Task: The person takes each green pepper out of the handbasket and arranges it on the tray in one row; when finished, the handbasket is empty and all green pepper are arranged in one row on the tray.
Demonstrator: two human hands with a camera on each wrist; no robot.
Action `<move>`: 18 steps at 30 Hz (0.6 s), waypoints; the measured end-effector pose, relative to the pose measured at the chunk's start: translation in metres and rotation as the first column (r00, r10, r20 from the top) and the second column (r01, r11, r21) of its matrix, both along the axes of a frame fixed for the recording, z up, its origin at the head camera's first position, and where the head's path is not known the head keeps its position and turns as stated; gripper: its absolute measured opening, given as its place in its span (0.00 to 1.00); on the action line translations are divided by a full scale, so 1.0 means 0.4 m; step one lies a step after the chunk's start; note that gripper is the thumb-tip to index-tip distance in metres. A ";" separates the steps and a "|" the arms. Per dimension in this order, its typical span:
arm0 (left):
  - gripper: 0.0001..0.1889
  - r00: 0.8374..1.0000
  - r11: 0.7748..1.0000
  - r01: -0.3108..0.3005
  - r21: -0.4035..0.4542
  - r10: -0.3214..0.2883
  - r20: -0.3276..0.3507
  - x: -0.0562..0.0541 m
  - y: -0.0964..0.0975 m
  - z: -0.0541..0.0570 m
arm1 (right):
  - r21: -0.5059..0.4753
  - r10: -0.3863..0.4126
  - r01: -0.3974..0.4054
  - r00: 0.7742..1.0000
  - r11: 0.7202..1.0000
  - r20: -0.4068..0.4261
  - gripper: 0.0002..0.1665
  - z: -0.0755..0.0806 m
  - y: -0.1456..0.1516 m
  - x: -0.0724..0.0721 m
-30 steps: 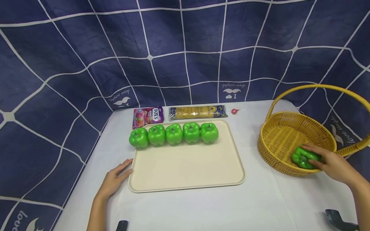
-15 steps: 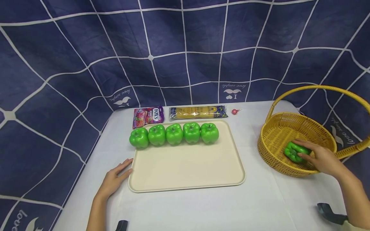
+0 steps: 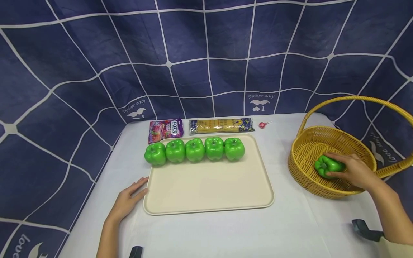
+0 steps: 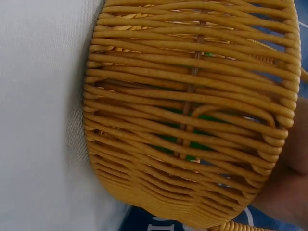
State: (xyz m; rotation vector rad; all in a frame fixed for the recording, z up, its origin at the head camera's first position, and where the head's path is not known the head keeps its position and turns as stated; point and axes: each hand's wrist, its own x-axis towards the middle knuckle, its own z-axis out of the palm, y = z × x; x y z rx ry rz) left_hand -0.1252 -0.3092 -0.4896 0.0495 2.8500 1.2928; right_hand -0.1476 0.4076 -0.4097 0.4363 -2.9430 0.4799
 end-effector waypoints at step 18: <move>0.29 1.000 1.000 0.005 0.006 -0.005 -0.003 -0.002 -0.002 -0.005 | -0.046 -0.046 0.049 0.997 0.998 0.066 0.42 -0.002 0.002 -0.012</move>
